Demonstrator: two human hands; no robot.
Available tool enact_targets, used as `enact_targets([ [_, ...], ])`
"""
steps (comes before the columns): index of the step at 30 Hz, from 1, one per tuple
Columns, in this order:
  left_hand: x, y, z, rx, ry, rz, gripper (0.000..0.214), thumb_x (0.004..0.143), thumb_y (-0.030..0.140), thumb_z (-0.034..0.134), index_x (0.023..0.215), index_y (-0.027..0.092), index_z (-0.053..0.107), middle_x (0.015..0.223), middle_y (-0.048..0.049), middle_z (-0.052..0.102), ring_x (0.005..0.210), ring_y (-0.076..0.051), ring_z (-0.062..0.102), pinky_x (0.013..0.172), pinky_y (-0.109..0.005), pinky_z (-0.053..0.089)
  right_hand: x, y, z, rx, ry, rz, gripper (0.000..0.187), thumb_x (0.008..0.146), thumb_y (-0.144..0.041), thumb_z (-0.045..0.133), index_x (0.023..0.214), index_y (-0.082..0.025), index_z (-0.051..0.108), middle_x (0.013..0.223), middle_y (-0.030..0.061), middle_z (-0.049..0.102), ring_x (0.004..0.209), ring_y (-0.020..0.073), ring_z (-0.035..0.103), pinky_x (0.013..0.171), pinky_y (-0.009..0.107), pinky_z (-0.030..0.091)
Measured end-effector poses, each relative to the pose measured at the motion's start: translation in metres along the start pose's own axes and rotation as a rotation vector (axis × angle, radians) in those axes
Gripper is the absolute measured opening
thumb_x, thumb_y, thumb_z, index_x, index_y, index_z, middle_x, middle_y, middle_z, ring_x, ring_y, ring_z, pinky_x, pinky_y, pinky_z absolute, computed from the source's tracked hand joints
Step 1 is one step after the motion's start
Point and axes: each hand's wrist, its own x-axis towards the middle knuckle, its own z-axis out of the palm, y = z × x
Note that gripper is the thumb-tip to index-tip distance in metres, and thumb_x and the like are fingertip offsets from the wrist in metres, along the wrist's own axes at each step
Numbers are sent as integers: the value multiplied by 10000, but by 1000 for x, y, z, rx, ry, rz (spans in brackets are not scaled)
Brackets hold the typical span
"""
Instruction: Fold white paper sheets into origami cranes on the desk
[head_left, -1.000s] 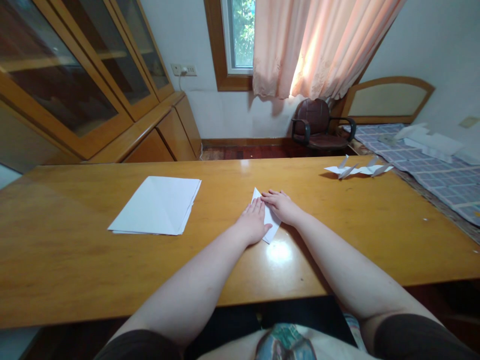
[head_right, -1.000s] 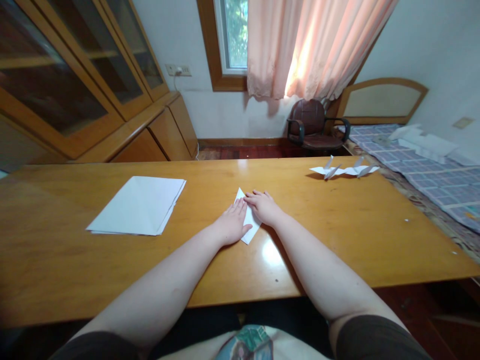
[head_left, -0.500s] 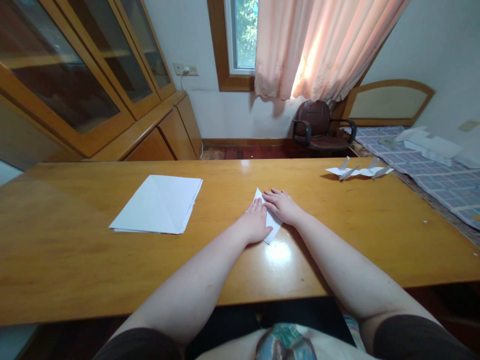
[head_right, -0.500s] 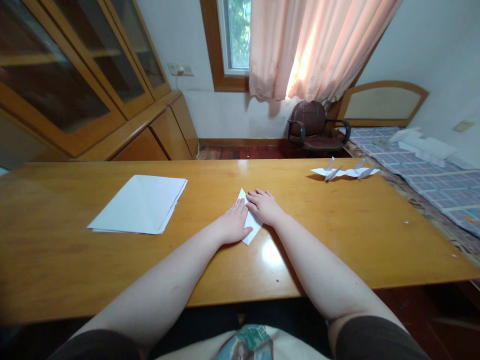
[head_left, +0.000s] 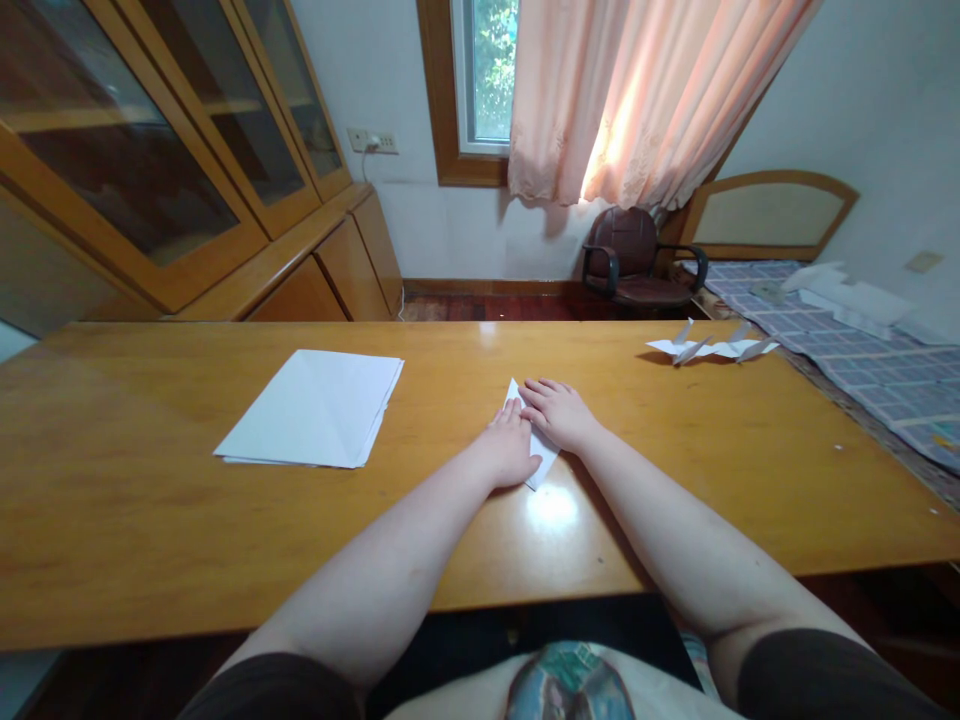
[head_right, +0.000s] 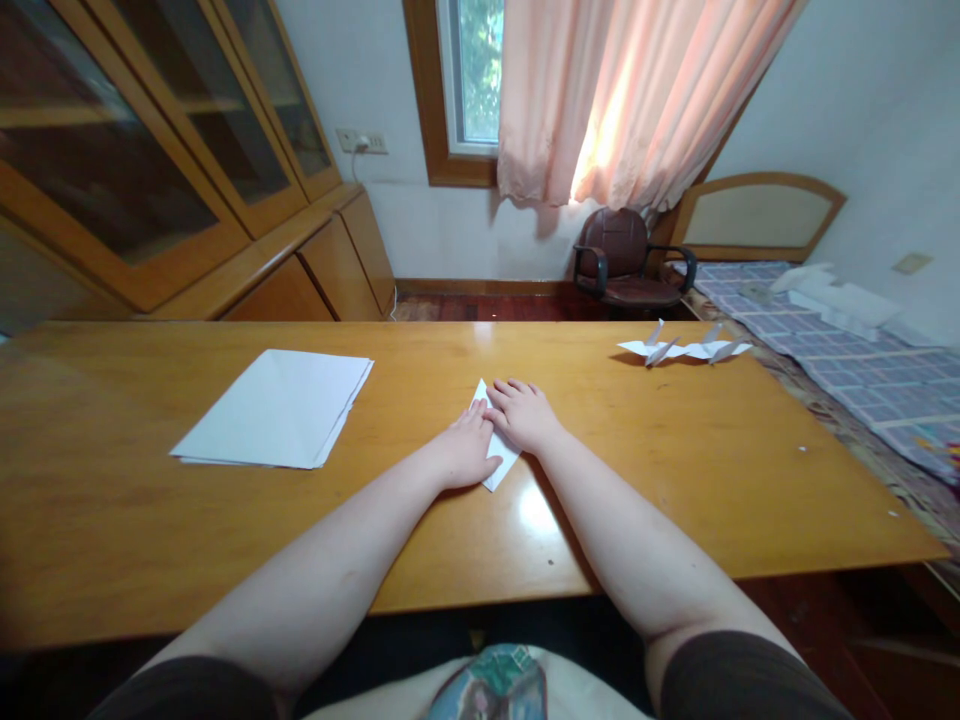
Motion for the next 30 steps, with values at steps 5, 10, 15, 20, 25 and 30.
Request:
enact_targets([
  [5, 1, 1, -1, -13, 6, 0, 802, 808, 453, 491, 1425, -5, 261, 1534, -239, 166, 1431, -333, 107, 1148, -430, 152, 1, -1, -1, -26, 33, 6, 535, 942, -533, 318, 1392, -276, 451, 1458, 49, 425, 1304, 270, 376, 1046, 449, 280],
  [10, 1, 1, -1, -24, 14, -7, 820, 806, 450, 495, 1431, -14, 238, 1532, -241, 176, 1429, -330, 121, 1152, -419, 146, 2, 1, 4, -20, 68, 34, 511, 949, -531, 302, 1371, -299, 473, 1455, 43, 428, 1298, 249, 381, 1039, 424, 282],
  [15, 2, 1, 1, -43, 25, 2, 838, 802, 449, 492, 1433, -30, 219, 1519, -247, 218, 1421, -326, 165, 1155, -410, 149, 8, 0, 4, -45, 71, 58, 526, 943, -569, 271, 1365, -329, 473, 1448, 52, 428, 1285, 266, 387, 1006, 436, 307],
  [20, 1, 2, -1, -60, 39, 6, 826, 795, 453, 503, 1423, -19, 248, 1507, -243, 254, 1406, -341, 205, 1150, -417, 173, 23, -10, -8, -114, 22, 97, 549, 913, -611, 305, 1332, -324, 511, 1302, 96, 546, 1133, 295, 484, 891, 427, 383],
  [25, 4, -3, -2, -60, 157, -3, 691, 829, 481, 485, 1362, 56, 368, 1433, -204, 397, 1337, -312, 345, 1103, -408, 275, 27, -4, -10, -117, 43, 89, 524, 940, -541, 311, 1361, -282, 486, 1242, 100, 590, 1093, 280, 499, 885, 386, 378],
  [30, 8, -7, 0, -49, 231, -19, 555, 850, 435, 495, 1301, 116, 438, 1344, -162, 488, 1252, -283, 432, 1050, -390, 341, 17, 8, -5, -58, 83, -9, 497, 962, -490, 305, 1408, -308, 424, 1356, 69, 522, 1170, 251, 462, 938, 375, 334],
])
